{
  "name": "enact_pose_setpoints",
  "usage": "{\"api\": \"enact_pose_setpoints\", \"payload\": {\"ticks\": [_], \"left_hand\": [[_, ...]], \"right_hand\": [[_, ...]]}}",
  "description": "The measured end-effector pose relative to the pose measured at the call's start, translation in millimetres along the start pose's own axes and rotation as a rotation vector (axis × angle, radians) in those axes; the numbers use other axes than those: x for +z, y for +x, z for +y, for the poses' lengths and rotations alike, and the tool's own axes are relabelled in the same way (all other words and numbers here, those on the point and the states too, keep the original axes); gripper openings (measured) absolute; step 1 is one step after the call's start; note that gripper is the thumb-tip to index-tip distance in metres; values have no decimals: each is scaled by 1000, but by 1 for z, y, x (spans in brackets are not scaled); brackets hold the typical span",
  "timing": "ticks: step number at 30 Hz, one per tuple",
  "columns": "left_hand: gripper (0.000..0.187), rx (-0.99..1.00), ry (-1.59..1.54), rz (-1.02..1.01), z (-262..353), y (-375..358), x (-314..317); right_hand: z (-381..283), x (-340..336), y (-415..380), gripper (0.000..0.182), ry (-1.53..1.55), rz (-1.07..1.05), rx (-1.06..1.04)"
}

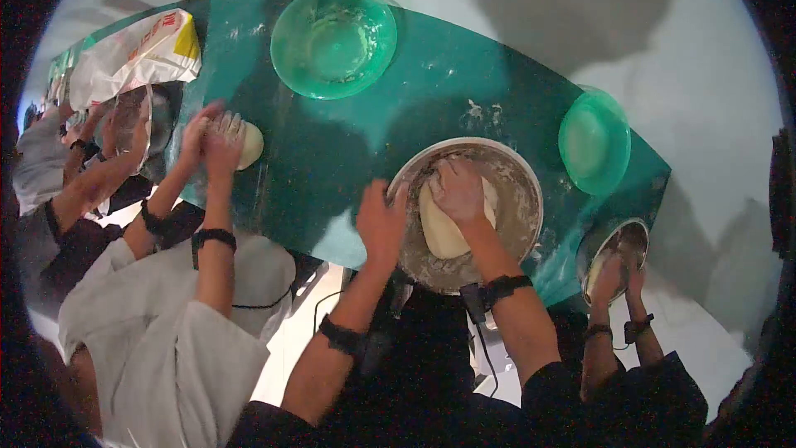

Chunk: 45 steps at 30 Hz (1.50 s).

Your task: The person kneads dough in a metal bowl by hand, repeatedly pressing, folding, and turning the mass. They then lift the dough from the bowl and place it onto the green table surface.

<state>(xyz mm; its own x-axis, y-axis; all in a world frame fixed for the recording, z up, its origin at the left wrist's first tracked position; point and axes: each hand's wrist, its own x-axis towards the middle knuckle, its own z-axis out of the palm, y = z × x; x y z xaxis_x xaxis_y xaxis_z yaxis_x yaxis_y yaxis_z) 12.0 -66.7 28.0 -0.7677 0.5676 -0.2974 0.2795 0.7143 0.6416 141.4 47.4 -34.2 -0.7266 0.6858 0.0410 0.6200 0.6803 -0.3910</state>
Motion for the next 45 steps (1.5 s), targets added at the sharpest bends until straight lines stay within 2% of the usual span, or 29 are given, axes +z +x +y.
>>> {"api": "enact_pose_setpoints", "payload": {"ticks": [1, 3, 4, 7, 10, 13, 15, 16, 18, 19, 22, 25, 28, 30, 34, 37, 40, 41, 44, 45], "left_hand": [[25, -40, -48, 1, -10, -17, 1], [27, -122, -153, -4, -21, -40, 6], [27, -77, -165, -10, -24, -36, 12], [27, 35, -181, -28, -31, -28, 21], [26, 153, -180, -56, -16, -2, 23], [27, 199, -168, -183, 4, 21, 18], [27, 258, -153, -249, 19, 40, 18], [27, 326, -105, -220, 21, 50, 24], [26, 474, -10, -177, 24, 65, 33], [26, 476, 53, -244, 30, 71, 33], [25, 478, 185, -391, 48, 87, 36], [24, 456, 252, -444, 53, 92, 34], [24, 431, 295, -491, 48, 89, 39], [25, 424, 284, -506, 47, 95, 42], [25, 473, 239, -486, 44, 95, 37], [27, 495, 270, -410, 49, 96, 42], [29, 523, 320, -407, 41, 88, 37], [31, 536, 346, -423, 44, 90, 34], [33, 605, 335, -391, 43, 97, 38], [33, 627, 314, -367, 43, 98, 40]], "right_hand": [[0, -2, 1, 32, 54, 39, 65], [-1, -12, 0, 33, 129, -62, 79], [0, -18, -1, 34, 164, -120, 85], [13, -51, 10, 37, 268, -430, 307], [-6, -106, 23, 42, 169, -503, 442], [-3, -110, 16, 44, 108, -843, 422], [0, -88, -18, 56, 97, -444, 384], [-4, -85, -29, 65, 98, -252, 359], [-18, -86, -40, 73, -18, -220, 203], [-26, -89, -40, 78, -80, -197, 130], [-51, -77, -37, 72, -137, -57, 158], [-42, -33, -33, 54, -124, 121, 153], [-21, -24, -14, 33, -146, -7, 214], [-11, -23, -3, 27, -125, -24, 229], [9, -12, 27, 27, -17, -13, 281], [18, -6, 28, 35, -72, -126, 318], [13, -4, 20, 31, -43, -59, 373], [9, -3, 13, 30, -36, 57, 342], [4, -41, -10, 33, -98, -205, 56], [-2, -54, -15, 28, -41, -121, 40]]}}
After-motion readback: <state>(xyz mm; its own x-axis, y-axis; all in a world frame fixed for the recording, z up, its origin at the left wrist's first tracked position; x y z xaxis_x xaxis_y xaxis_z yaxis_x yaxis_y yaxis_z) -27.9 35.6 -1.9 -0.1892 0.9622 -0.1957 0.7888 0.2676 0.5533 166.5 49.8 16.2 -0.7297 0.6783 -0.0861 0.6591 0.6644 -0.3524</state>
